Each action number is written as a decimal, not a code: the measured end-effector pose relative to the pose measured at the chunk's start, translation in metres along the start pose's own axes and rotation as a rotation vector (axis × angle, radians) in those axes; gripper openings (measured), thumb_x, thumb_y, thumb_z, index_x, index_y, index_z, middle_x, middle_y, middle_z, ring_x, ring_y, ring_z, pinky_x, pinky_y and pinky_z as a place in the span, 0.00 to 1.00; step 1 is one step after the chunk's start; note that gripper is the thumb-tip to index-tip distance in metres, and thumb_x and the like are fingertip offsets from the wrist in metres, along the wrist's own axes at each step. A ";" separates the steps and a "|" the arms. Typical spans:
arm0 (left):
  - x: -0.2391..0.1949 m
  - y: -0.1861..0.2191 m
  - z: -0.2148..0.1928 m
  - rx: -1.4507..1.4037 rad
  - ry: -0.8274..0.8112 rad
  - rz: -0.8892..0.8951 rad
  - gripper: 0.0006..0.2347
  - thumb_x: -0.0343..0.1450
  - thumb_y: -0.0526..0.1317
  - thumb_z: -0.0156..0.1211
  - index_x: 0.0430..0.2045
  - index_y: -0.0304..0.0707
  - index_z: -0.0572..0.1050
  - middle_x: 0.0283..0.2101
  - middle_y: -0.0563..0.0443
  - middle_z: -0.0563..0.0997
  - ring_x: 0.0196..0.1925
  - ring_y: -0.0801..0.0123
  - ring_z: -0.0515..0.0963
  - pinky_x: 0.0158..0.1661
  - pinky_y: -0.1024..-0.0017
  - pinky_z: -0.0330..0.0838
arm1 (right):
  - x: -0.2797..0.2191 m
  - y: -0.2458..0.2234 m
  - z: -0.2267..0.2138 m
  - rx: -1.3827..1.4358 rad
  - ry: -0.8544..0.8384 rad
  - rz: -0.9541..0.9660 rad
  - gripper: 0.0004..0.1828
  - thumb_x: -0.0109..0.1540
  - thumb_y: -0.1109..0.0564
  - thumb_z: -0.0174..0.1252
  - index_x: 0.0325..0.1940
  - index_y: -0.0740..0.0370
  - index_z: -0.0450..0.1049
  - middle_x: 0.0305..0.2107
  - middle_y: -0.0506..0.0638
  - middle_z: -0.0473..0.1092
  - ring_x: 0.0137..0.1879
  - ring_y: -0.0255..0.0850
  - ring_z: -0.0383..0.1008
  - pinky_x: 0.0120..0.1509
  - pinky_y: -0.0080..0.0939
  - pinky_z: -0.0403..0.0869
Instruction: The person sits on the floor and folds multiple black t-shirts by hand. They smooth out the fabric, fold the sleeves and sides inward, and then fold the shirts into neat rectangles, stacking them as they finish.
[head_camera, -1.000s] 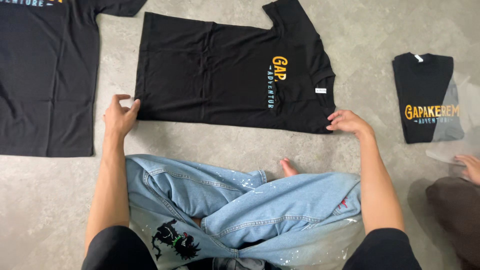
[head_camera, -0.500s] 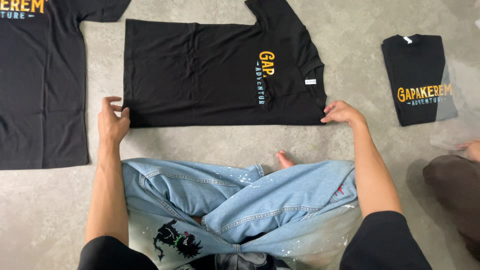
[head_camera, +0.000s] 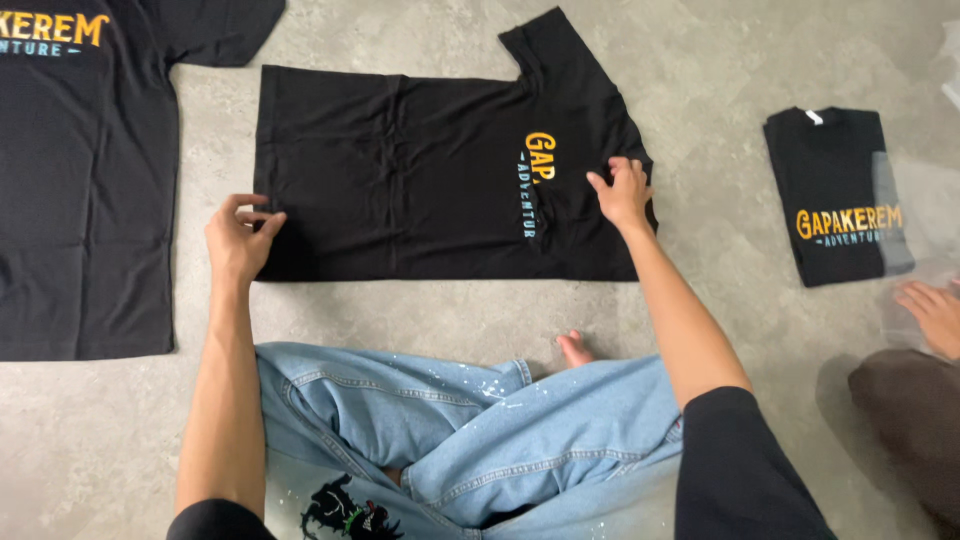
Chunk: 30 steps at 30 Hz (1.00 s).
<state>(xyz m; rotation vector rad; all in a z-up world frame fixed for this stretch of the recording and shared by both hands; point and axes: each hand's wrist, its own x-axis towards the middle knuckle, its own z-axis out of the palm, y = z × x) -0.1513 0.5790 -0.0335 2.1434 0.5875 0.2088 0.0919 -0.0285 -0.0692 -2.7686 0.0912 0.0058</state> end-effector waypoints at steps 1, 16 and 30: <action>-0.001 0.002 -0.001 0.002 0.003 -0.006 0.15 0.71 0.38 0.74 0.50 0.45 0.77 0.38 0.49 0.85 0.35 0.63 0.84 0.36 0.72 0.75 | 0.008 0.005 0.009 0.001 -0.005 -0.004 0.27 0.65 0.40 0.69 0.62 0.53 0.74 0.49 0.46 0.70 0.59 0.52 0.71 0.68 0.71 0.63; 0.005 -0.013 0.012 0.287 0.054 0.108 0.10 0.73 0.38 0.72 0.43 0.46 0.75 0.37 0.53 0.85 0.41 0.50 0.84 0.43 0.55 0.75 | -0.022 0.015 -0.040 0.239 0.332 -0.068 0.20 0.64 0.61 0.71 0.58 0.52 0.72 0.47 0.45 0.74 0.54 0.45 0.72 0.60 0.53 0.64; -0.034 -0.015 -0.030 0.129 -0.180 -0.083 0.26 0.77 0.39 0.69 0.67 0.44 0.59 0.37 0.43 0.84 0.38 0.53 0.84 0.40 0.62 0.75 | -0.092 0.114 -0.077 0.308 -0.518 0.361 0.33 0.55 0.56 0.75 0.58 0.78 0.74 0.33 0.64 0.74 0.29 0.40 0.72 0.28 0.32 0.64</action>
